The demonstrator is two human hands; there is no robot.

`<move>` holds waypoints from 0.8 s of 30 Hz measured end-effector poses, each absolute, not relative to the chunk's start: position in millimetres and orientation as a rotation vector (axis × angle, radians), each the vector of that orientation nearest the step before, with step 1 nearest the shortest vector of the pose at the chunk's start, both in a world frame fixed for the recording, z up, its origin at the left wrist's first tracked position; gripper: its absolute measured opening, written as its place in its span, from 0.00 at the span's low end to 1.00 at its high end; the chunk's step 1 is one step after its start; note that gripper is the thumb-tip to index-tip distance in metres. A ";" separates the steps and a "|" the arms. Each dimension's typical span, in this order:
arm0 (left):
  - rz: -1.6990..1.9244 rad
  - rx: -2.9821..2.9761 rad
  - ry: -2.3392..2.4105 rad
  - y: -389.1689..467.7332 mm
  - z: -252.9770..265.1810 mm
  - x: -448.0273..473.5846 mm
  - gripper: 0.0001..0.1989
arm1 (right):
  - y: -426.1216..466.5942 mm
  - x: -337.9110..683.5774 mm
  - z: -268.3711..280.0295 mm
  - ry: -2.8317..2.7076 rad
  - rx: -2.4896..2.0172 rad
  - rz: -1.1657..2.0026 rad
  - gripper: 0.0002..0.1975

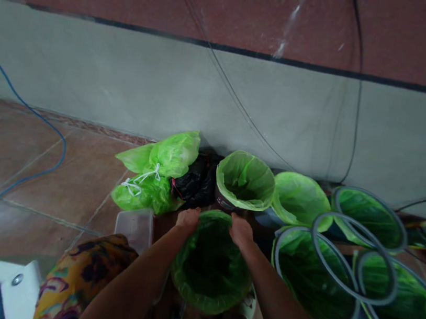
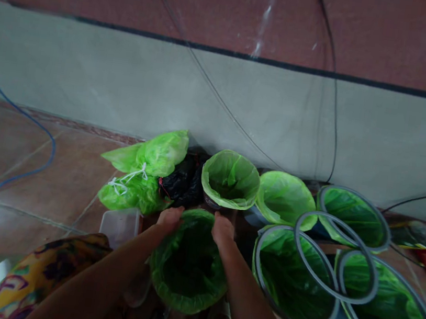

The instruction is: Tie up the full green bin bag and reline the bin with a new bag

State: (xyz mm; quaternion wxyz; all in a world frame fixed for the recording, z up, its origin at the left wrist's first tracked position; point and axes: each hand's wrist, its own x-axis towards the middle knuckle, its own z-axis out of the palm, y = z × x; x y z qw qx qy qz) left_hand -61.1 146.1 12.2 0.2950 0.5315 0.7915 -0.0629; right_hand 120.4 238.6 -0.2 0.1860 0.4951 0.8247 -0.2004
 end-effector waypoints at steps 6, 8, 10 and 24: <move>0.249 1.146 2.199 130.7 19.8 -70.0 0.51 | 244.3 113.6 14.4 2.521 1.441 -0.663 0.32; 0.426 0.981 2.257 120.6 18.4 -71.7 0.38 | 246.2 106.2 12.6 2.625 1.370 -0.718 0.24; 0.494 0.852 2.312 110.4 16.3 -69.9 0.27 | 246.4 99.9 6.7 2.652 1.253 -0.742 0.20; 0.277 0.949 2.351 77.5 10.0 -46.6 0.31 | 233.7 129.1 15.1 2.626 1.490 -0.657 0.22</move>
